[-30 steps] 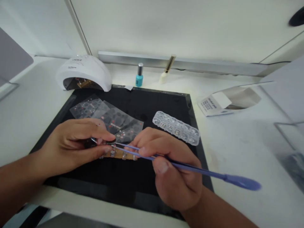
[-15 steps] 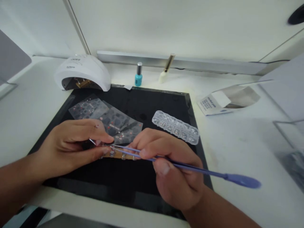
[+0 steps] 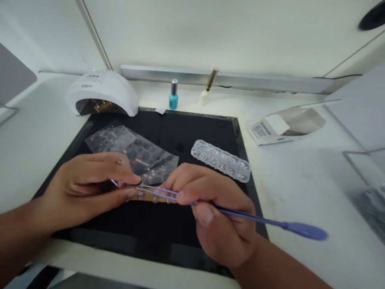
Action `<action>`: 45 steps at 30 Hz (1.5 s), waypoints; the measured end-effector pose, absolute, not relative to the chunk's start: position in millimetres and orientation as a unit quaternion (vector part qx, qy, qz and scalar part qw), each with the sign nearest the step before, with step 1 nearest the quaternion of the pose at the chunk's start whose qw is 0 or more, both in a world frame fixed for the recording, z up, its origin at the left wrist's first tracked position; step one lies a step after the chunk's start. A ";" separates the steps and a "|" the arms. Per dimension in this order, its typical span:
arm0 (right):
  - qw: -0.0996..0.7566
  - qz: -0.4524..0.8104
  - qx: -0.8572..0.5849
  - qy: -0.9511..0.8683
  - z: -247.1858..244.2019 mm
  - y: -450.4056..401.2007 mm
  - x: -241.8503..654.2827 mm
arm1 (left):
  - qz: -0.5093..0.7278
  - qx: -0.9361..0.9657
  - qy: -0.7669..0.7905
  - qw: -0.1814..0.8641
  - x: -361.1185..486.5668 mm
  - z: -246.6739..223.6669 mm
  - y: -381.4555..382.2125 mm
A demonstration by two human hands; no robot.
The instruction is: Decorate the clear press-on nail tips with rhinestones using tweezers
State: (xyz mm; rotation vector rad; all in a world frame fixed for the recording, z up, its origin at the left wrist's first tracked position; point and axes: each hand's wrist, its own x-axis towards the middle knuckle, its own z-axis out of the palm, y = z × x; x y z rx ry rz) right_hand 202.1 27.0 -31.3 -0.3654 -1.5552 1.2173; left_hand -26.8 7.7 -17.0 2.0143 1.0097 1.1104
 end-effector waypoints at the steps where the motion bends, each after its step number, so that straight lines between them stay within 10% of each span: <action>1: 0.536 0.515 -0.151 -0.652 -31.2 26.9 202.5 | 0.421 0.762 0.381 0.312 -26.8 -17.0 7.7; 45: 0.537 0.539 -0.148 -0.631 -34.0 25.0 198.5 | 0.436 0.754 0.389 0.301 -25.0 -13.6 5.8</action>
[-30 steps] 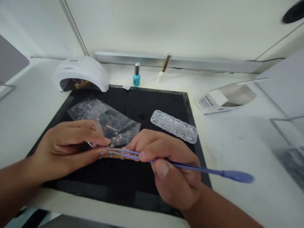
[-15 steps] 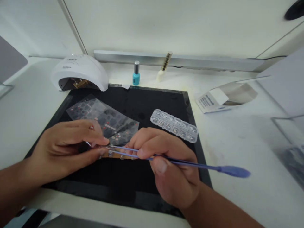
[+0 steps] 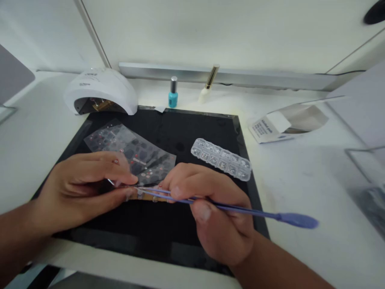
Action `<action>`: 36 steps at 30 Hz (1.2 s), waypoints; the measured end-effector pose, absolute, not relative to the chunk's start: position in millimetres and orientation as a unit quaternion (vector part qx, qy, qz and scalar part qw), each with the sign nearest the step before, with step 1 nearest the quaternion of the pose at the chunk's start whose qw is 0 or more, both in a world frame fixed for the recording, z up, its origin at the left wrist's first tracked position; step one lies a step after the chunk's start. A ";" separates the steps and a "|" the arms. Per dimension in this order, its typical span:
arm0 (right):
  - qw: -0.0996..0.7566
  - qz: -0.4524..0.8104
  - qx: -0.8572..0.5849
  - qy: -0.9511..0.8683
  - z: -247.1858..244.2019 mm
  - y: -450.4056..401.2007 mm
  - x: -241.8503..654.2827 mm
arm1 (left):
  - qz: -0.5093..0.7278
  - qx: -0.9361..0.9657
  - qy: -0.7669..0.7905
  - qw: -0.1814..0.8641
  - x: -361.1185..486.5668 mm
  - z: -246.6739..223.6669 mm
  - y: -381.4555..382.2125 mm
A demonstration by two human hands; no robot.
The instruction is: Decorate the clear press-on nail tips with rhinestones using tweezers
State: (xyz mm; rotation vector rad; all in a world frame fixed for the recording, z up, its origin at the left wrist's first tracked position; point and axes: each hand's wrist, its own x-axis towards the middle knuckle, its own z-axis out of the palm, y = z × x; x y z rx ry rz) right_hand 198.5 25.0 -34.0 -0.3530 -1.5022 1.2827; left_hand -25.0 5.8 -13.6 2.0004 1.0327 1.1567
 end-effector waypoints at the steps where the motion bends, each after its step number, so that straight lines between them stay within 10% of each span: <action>1: 0.538 0.537 -0.150 -0.632 -34.0 25.0 198.4 | 0.436 0.752 0.392 0.302 -24.9 -13.4 5.7; 36: 0.567 0.578 -0.234 -0.539 -43.0 45.3 198.9 | 0.388 0.644 0.573 0.327 -49.4 -30.0 38.6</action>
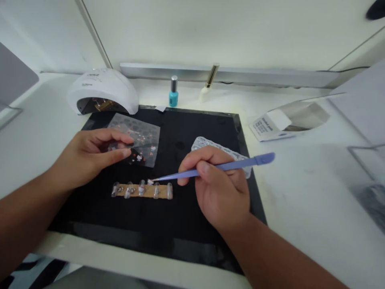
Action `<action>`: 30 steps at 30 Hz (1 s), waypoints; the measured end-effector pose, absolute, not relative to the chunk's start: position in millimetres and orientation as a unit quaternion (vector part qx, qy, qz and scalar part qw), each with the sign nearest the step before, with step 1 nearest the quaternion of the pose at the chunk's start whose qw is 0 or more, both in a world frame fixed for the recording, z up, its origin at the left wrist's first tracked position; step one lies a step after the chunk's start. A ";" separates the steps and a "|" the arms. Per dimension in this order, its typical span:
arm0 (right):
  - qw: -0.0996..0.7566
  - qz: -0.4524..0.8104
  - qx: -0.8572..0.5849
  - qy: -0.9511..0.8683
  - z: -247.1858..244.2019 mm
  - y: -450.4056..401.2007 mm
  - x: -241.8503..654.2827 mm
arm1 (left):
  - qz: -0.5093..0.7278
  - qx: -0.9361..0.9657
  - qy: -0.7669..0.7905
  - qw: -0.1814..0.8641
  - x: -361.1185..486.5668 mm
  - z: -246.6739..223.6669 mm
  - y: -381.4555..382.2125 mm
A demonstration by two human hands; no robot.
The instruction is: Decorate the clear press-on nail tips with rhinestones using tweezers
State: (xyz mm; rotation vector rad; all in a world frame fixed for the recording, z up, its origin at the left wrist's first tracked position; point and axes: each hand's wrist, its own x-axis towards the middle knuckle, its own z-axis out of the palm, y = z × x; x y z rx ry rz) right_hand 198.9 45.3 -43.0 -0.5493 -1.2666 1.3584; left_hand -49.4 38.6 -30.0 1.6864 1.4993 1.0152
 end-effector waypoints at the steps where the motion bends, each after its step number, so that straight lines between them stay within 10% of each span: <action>1: 0.562 0.580 -0.243 -0.537 -44.3 47.3 199.8 | 0.366 0.654 0.578 0.324 -53.0 -32.1 42.5; 13: 0.479 0.636 -0.283 -0.535 -42.9 51.7 199.3 | 0.166 0.724 0.669 -0.005 -71.8 -23.3 40.9; 30: 0.515 0.596 -0.306 -0.534 -10.6 36.3 191.4 | 0.270 0.839 0.407 0.239 -47.4 -10.5 22.5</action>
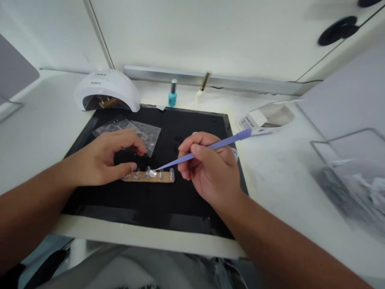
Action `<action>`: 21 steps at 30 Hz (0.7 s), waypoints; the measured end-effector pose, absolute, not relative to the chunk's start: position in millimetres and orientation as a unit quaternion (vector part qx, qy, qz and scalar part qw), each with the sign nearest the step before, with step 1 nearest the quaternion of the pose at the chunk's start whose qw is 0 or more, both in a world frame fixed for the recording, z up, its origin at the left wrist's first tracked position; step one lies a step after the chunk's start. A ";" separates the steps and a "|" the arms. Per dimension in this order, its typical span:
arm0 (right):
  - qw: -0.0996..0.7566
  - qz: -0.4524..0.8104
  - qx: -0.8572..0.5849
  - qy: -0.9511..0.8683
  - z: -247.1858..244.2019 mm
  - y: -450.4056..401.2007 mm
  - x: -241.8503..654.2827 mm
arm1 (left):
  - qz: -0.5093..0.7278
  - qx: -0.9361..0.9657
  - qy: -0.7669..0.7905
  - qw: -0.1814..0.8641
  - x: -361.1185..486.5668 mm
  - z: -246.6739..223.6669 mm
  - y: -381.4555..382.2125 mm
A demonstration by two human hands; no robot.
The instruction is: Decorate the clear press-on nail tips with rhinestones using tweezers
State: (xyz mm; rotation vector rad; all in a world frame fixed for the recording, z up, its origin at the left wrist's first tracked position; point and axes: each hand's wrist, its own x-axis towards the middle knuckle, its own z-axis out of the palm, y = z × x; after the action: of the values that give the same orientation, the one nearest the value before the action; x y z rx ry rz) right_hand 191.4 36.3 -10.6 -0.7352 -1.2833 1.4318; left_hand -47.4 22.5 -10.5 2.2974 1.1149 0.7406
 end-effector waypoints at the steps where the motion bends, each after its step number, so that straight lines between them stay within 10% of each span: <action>1: 0.511 0.595 -0.304 -0.541 -8.0 36.1 194.1 | 0.261 0.847 0.398 0.236 -45.4 -9.2 20.7; 21: 0.452 0.690 -0.339 -0.453 -45.6 34.5 209.4 | 0.111 0.902 0.411 0.064 -8.3 -17.4 5.0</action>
State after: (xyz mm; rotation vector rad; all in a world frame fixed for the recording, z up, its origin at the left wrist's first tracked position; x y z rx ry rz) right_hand 209.4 34.5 -45.6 -0.8362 -1.1181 1.7043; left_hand -8.3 5.0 -17.4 2.7240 1.2420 0.3362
